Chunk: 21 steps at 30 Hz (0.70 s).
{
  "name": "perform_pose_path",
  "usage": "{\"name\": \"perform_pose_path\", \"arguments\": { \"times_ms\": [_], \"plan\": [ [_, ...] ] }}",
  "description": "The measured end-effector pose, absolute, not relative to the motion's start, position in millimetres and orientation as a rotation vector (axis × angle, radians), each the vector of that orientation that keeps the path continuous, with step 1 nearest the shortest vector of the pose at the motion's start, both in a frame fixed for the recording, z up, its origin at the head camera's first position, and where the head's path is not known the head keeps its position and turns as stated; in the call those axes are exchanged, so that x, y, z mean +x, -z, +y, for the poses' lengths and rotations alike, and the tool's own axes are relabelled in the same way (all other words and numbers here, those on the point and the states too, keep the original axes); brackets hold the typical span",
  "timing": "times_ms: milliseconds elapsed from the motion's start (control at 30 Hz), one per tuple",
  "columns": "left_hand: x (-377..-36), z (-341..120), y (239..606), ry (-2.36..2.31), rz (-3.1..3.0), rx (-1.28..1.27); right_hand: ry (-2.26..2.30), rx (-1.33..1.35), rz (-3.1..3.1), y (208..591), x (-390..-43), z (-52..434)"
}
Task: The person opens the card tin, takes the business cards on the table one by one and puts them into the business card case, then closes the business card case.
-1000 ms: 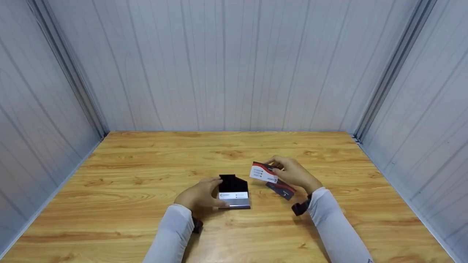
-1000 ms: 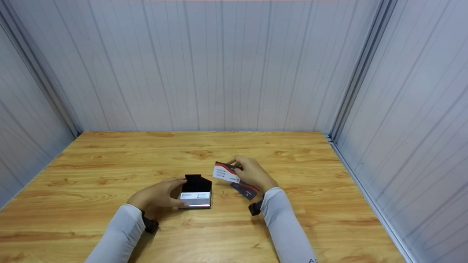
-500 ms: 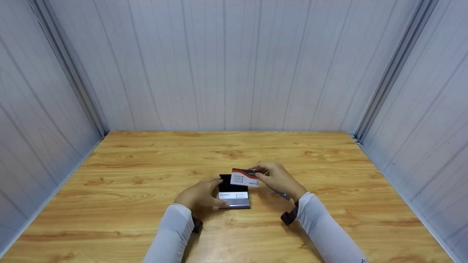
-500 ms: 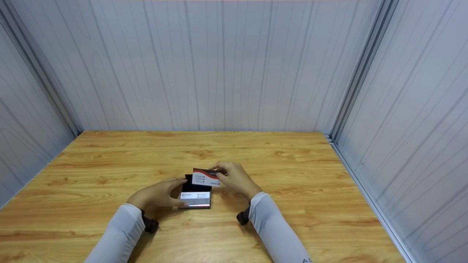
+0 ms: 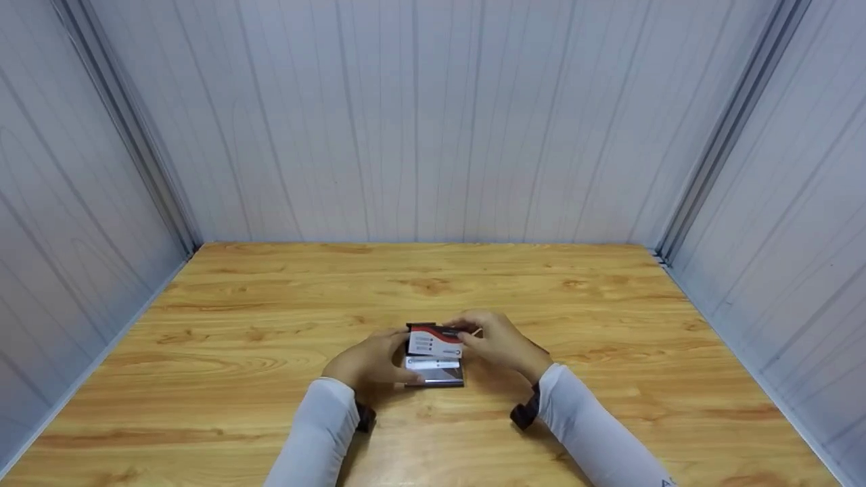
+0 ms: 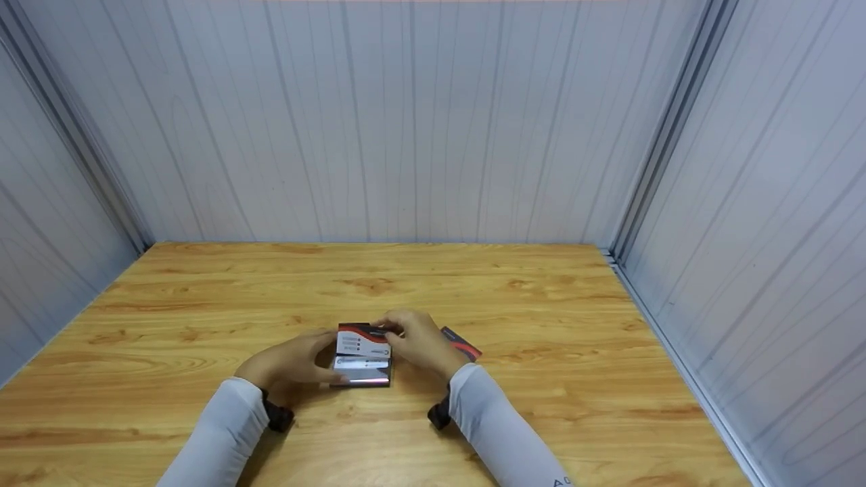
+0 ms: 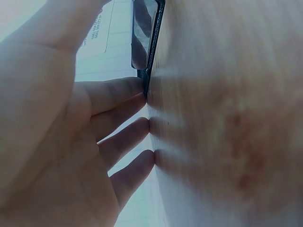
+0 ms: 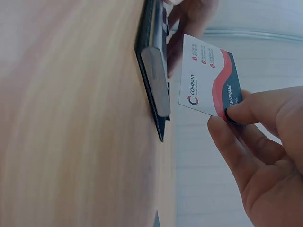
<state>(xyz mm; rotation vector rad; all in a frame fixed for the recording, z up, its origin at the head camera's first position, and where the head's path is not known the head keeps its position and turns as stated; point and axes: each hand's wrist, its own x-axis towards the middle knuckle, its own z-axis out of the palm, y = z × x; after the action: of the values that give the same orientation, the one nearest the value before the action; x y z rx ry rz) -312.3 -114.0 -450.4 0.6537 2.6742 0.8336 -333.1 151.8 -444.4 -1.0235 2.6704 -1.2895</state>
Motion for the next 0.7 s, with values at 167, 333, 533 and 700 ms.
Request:
{"name": "perform_pose_path", "arguments": {
  "times_ms": [167,333,533,700],
  "plan": [
    [-311.5,-113.9,449.8,-0.819,2.667,0.61,1.244,-1.064,2.671,447.9,-331.7,147.5],
    [-310.8,-113.6,448.6,-0.792,2.669,0.55,1.187,-1.05,2.678,450.9,-331.4,145.7],
    [-310.9,-113.2,448.5,-0.774,2.685,0.545,1.141,-1.007,2.637,449.2,-329.3,147.0],
    [-309.9,-112.7,447.1,-0.785,2.682,0.567,1.049,-1.003,2.645,448.7,-328.4,150.7]
  ]
}}
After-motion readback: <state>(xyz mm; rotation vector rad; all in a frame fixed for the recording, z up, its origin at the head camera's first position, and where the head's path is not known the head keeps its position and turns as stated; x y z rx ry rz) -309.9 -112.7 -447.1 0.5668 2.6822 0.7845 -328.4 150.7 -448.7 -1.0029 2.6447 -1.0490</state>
